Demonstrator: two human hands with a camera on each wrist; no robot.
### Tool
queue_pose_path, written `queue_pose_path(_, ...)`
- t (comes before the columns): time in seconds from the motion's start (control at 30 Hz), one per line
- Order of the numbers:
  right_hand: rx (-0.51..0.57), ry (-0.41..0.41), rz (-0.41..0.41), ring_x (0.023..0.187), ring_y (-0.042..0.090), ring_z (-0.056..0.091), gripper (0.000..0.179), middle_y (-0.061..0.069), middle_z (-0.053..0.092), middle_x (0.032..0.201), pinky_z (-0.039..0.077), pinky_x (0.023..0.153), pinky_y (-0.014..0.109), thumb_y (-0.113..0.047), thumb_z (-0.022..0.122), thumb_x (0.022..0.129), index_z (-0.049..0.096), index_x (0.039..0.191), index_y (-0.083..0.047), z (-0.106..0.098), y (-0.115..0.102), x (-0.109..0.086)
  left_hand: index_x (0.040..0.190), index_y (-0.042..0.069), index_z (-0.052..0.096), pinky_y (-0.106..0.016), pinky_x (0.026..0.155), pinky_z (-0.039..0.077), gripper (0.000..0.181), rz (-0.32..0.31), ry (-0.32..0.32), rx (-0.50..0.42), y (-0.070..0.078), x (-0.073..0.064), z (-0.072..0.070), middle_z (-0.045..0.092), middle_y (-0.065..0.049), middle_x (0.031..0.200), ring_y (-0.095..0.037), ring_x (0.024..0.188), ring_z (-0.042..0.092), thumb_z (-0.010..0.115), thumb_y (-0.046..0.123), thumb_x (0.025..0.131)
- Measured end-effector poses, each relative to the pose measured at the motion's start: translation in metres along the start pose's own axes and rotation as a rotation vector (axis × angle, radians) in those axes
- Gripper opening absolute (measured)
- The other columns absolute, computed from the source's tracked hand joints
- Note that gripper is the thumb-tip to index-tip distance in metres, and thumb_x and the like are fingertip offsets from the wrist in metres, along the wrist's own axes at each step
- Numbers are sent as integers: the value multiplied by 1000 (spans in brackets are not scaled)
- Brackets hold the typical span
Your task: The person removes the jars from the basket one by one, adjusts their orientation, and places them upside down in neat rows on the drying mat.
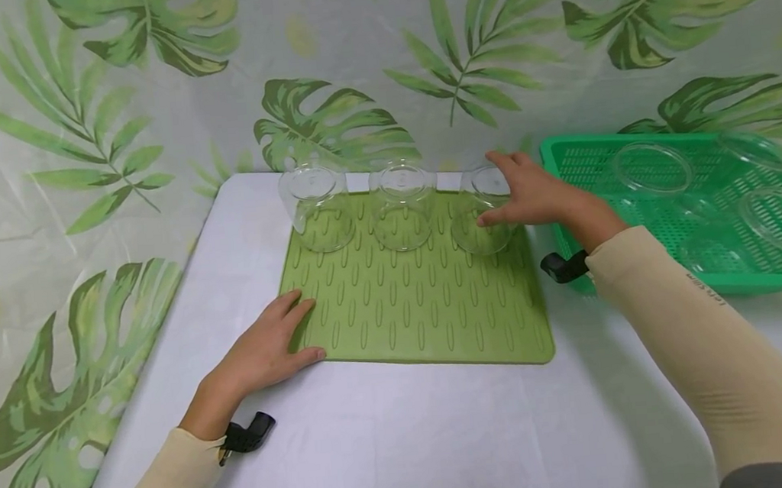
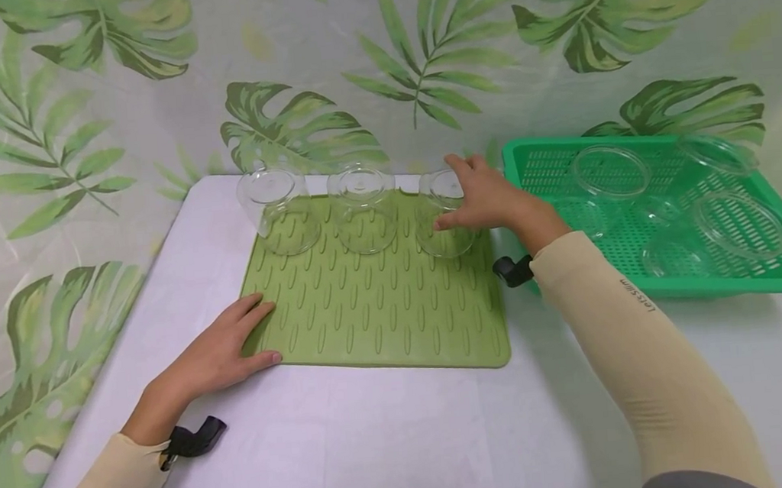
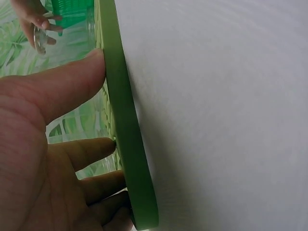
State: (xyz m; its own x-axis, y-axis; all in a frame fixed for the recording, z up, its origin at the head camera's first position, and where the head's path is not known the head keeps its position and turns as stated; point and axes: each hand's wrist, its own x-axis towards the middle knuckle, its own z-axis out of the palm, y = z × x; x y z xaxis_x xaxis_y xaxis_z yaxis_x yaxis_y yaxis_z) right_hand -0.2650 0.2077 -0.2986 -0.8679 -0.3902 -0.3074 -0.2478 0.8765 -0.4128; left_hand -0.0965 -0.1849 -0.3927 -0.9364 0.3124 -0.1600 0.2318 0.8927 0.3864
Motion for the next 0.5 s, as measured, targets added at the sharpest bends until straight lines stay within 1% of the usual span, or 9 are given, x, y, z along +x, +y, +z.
queue_pose_path(0.3, 8, -19, 25, 137, 43, 15, 110, 20, -4, 152, 29, 100, 63, -57, 65, 74, -10, 147, -25, 0, 5, 0, 142, 8, 31, -50, 108, 31, 79, -3, 1, -2, 0, 1, 1, 21, -14, 151, -33, 139, 22, 63, 47, 81)
queue_pose_path(0.5, 26, -37, 33, 140, 42, 6, 108, 19, -7, 152, 26, 101, 64, -54, 65, 76, -12, 147, -27, 1, 6, 1, 143, 9, 30, -51, 107, 31, 79, -10, -5, 4, -1, 2, 3, 20, -15, 151, -33, 140, 20, 62, 47, 81)
